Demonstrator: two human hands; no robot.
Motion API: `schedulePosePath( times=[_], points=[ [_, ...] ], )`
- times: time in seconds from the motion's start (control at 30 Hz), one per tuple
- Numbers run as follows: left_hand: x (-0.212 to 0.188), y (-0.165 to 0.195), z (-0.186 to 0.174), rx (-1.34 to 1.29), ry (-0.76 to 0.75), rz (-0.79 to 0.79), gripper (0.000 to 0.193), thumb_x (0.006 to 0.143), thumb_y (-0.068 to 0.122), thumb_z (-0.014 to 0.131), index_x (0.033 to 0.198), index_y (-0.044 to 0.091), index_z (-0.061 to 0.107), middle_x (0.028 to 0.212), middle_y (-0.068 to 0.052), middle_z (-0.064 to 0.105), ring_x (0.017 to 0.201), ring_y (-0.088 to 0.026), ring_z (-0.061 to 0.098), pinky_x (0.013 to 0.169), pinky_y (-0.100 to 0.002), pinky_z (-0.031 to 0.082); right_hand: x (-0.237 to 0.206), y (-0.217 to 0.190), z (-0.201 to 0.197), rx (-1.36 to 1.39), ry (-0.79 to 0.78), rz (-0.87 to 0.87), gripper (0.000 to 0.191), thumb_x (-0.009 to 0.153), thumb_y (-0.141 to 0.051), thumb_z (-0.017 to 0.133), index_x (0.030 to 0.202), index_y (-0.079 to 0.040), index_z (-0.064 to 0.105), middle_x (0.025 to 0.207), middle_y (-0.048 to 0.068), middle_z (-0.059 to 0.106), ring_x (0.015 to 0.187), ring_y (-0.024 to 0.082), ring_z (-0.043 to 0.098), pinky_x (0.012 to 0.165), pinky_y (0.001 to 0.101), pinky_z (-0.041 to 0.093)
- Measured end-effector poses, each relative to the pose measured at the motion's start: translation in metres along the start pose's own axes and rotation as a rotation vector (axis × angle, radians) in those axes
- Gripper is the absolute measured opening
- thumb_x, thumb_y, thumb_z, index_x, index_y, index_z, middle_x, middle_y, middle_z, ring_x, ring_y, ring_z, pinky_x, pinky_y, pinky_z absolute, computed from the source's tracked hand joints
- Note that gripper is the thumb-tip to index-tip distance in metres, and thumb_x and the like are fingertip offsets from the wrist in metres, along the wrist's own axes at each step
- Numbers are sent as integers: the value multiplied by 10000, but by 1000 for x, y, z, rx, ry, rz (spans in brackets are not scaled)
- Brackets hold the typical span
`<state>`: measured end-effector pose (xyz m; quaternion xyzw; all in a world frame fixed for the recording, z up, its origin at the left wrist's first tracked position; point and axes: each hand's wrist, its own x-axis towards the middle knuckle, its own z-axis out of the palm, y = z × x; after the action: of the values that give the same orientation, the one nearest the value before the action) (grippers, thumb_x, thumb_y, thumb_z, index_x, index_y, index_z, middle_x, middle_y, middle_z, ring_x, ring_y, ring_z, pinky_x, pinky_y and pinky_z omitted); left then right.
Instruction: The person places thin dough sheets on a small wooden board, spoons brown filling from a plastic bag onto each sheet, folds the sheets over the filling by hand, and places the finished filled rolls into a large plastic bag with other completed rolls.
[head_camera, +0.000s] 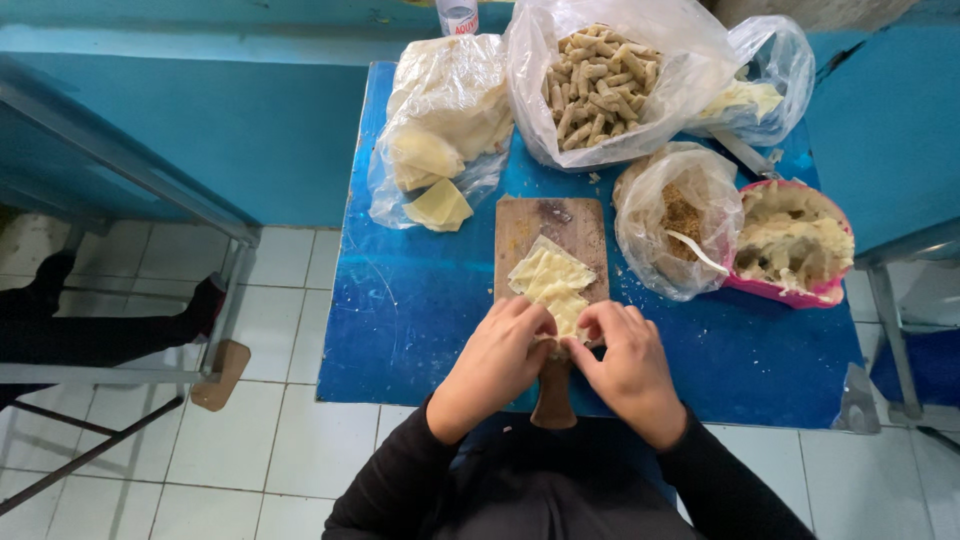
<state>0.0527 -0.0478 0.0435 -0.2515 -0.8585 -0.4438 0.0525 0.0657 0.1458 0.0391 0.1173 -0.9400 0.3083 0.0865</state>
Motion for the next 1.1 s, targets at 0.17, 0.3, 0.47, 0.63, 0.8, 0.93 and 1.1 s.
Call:
schedulePosePath(
  times=[0.17,0.3,0.47,0.63,0.8,0.93,1.1],
  points=[
    [-1,-1,-2,62,-91,68,81,865,49,682,934,72,648,924,-91,649,916,-333,592,814,-413,499,-8,-6,-6,-33,21,-206,133,861,-100,643,973,-135,704,983,21,690,927,261,605,807,384,428],
    [-1,-3,-6,67,-121,107,127,832,61,695,944,52,635,927,-106,639,913,-342,585,805,-415,494,-8,-9,-11,-93,-30,-238,142,819,-180,702,949,-124,708,955,26,688,905,262,601,766,406,401],
    [4,-7,-1,108,-160,96,91,838,56,682,919,52,641,913,-112,648,903,-347,592,808,-425,494,-4,-7,-7,-94,-21,-186,76,851,-175,695,911,-153,735,899,-5,700,890,240,598,770,404,396],
    [14,-14,1,65,-145,25,55,810,43,667,827,87,695,848,-90,694,882,-348,625,784,-437,501,14,9,-7,-21,-140,-48,99,816,-244,750,814,-148,725,823,13,673,873,261,586,764,399,405],
    [19,-19,-4,-5,-102,37,45,792,35,682,814,73,672,825,-87,681,877,-337,631,800,-434,502,18,11,-7,-7,-184,2,103,788,-227,752,836,-146,711,845,-8,679,873,240,588,772,406,385],
    [8,-12,-3,46,-94,98,130,780,-5,671,887,70,670,896,-110,657,921,-358,597,808,-433,499,3,-3,-8,-64,-58,-146,85,826,-162,699,907,-168,723,894,-22,690,911,232,585,800,404,367],
    [4,-11,-4,64,-119,129,153,799,4,676,941,51,645,946,-105,643,949,-343,588,833,-413,495,1,-10,-12,-109,-46,-198,99,802,-188,709,898,-165,718,879,-19,683,900,228,580,807,413,351]
  ],
)
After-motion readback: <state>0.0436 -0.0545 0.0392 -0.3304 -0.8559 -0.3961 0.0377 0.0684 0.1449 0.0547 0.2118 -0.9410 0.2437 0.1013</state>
